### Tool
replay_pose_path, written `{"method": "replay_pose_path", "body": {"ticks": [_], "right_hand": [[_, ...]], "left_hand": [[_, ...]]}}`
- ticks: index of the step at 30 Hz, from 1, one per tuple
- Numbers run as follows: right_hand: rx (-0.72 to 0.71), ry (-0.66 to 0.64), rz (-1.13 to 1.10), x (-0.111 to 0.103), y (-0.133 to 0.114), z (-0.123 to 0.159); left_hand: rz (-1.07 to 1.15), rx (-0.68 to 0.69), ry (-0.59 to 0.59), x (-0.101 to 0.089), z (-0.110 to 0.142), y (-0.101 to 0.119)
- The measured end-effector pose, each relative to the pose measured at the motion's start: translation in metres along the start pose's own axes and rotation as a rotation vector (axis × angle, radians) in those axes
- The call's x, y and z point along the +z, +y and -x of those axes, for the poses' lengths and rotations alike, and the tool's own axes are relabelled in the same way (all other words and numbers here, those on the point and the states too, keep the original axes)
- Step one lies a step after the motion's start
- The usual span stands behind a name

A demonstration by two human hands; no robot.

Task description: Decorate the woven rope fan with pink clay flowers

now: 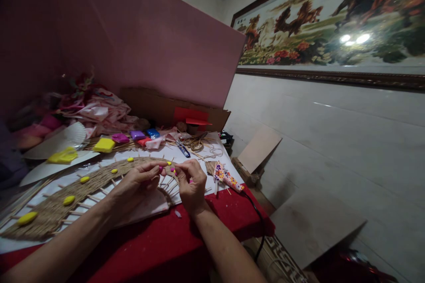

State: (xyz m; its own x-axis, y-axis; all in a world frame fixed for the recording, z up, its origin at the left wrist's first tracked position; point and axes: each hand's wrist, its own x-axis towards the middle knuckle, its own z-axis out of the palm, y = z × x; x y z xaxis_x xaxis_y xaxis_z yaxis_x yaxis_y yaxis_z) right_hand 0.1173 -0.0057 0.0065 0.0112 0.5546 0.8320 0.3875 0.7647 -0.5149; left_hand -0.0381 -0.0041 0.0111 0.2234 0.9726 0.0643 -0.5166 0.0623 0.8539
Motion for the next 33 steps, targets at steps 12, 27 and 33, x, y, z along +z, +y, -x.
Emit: {"method": "replay_pose_path", "body": {"ticks": [12,27,33], "right_hand": [[-0.032,-0.023,0.027,0.001,0.004,0.002],[-0.057,0.019,0.053,-0.003,0.008,-0.004],[-0.083,0.023,0.087,-0.003,0.013,-0.004]], "left_hand": [[0.019,-0.049,0.032,0.002,0.0,0.002],[-0.792,0.121,0.074,0.015,-0.033,0.012],[-0.977,0.243,0.127,0.002,-0.049,0.001]]}}
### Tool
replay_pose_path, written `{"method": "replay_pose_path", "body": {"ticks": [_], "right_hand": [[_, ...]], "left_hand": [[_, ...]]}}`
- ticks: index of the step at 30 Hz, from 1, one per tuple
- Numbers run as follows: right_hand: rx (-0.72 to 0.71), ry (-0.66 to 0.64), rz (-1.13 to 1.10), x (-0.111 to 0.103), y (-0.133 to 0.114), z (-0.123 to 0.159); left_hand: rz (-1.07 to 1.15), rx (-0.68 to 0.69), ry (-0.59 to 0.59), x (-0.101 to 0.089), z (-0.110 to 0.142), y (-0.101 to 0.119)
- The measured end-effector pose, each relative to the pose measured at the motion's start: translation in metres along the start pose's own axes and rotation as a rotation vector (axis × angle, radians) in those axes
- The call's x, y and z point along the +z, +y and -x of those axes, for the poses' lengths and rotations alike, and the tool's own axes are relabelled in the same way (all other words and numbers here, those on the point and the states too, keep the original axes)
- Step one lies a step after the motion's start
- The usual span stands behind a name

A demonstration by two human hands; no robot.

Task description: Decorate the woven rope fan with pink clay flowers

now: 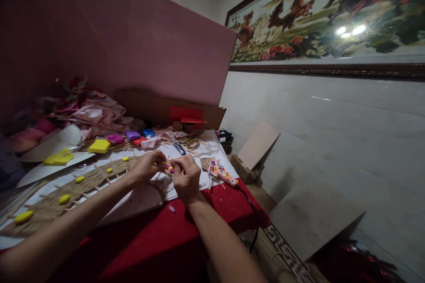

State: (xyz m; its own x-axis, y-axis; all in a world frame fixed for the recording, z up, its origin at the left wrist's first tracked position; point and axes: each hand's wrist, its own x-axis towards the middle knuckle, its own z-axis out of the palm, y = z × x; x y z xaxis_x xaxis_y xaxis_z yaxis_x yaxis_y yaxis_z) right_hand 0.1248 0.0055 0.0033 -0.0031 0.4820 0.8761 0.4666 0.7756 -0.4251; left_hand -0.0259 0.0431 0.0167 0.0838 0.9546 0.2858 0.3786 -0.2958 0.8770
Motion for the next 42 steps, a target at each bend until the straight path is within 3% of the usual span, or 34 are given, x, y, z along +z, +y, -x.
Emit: {"method": "replay_pose_path", "body": {"ticks": [8,12,29,35,42], "right_hand": [[-0.128,0.007,0.068,0.002,0.015,0.002],[-0.142,0.006,0.116,0.002,0.02,0.001],[-0.139,-0.029,0.1,0.001,0.018,0.002],[-0.126,-0.04,0.1,0.001,0.017,0.002],[-0.12,-0.046,0.085,0.001,0.017,0.003]], "left_hand": [[-0.437,-0.119,-0.08,0.006,0.002,-0.006],[-0.549,-0.126,-0.077,0.011,-0.002,-0.011],[-0.542,-0.089,-0.074,0.011,0.002,-0.012],[-0.541,-0.079,-0.005,0.009,0.003,-0.017],[-0.556,0.001,-0.027,0.009,0.013,-0.007]]}}
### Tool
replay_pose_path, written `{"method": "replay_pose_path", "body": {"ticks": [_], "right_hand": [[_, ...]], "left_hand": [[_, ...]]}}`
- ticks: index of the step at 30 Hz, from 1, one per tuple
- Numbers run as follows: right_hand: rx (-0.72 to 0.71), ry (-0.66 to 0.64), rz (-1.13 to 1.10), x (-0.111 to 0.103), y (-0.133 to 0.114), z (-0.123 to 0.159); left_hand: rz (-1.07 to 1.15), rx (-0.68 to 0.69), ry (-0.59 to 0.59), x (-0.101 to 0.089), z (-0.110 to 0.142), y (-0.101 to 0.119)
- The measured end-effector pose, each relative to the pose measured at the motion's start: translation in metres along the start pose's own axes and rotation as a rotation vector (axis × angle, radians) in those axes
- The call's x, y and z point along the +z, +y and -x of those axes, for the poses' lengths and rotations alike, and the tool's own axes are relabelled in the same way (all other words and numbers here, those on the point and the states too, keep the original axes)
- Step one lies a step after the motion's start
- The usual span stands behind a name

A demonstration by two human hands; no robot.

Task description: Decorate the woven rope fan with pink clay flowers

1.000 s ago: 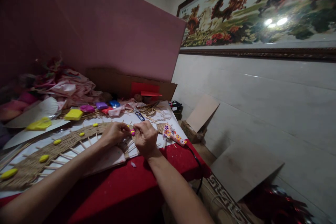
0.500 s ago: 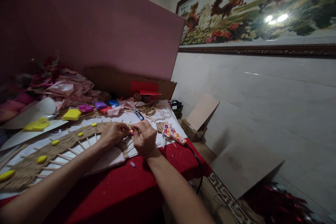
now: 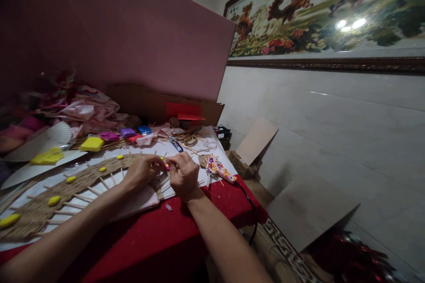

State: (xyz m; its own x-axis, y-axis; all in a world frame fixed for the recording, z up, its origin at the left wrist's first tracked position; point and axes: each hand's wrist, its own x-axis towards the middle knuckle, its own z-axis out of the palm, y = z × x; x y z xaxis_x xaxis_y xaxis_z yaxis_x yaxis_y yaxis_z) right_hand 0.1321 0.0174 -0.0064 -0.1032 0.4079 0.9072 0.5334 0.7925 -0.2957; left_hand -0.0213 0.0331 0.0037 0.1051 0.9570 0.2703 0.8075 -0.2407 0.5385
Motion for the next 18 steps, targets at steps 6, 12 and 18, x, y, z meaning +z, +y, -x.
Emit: {"method": "replay_pose_path", "body": {"ticks": [6,12,18], "right_hand": [[0.004,0.004,-0.007,0.0,-0.001,0.0],[0.003,0.004,0.008,0.001,0.0,0.0],[0.014,-0.01,0.012,0.002,0.0,0.001]], "left_hand": [[-0.043,0.022,-0.024,0.0,0.002,0.003],[-0.201,0.087,-0.063,-0.008,0.005,0.004],[-0.448,0.19,-0.082,-0.013,0.022,0.008]]}}
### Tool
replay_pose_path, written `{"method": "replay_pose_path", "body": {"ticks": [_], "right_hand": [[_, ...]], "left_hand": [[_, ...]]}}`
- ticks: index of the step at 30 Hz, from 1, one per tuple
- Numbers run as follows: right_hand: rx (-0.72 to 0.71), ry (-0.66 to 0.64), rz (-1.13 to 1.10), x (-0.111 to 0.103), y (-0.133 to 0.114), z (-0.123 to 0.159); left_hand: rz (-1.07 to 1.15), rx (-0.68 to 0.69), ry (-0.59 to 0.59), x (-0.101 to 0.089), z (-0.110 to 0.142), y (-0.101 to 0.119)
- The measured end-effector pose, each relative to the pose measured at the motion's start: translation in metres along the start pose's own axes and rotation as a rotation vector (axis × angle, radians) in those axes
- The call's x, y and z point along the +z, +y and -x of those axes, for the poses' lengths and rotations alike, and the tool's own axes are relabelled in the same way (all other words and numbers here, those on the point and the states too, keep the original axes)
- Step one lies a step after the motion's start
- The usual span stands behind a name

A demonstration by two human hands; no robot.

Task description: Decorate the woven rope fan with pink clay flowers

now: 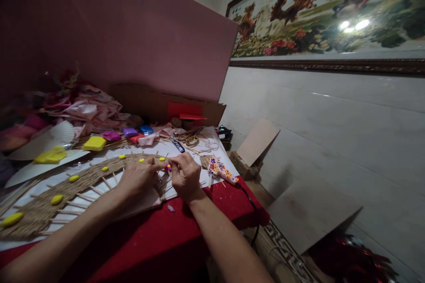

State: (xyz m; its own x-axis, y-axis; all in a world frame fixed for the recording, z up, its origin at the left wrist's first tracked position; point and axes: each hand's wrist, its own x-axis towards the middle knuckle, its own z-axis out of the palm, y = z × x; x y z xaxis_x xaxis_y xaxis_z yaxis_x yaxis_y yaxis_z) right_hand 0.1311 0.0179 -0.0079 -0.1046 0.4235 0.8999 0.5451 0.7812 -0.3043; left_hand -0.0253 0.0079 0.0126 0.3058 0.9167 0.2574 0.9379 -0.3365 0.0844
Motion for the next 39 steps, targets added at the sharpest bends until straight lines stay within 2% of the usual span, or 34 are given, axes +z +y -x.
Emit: {"method": "replay_pose_path", "body": {"ticks": [5,11,17,34,39], "right_hand": [[-0.008,0.016,-0.005,-0.0002,-0.0014,-0.0006],[-0.012,0.02,-0.004,0.0002,-0.0007,-0.0007],[-0.014,0.02,-0.006,0.0,-0.001,-0.0011],[-0.003,0.019,-0.014,0.0001,-0.0011,-0.0005],[-0.008,0.016,-0.007,-0.0007,-0.0015,-0.0011]], "left_hand": [[-0.042,0.002,-0.042,0.0025,0.0042,0.005],[-0.054,0.012,-0.036,0.0032,0.0031,0.0049],[-0.015,-0.072,0.015,0.003,0.0034,0.0029],[-0.097,0.014,-0.05,0.0012,0.0067,0.009],[-0.056,-0.041,-0.014,0.0,0.0063,0.0072]]}}
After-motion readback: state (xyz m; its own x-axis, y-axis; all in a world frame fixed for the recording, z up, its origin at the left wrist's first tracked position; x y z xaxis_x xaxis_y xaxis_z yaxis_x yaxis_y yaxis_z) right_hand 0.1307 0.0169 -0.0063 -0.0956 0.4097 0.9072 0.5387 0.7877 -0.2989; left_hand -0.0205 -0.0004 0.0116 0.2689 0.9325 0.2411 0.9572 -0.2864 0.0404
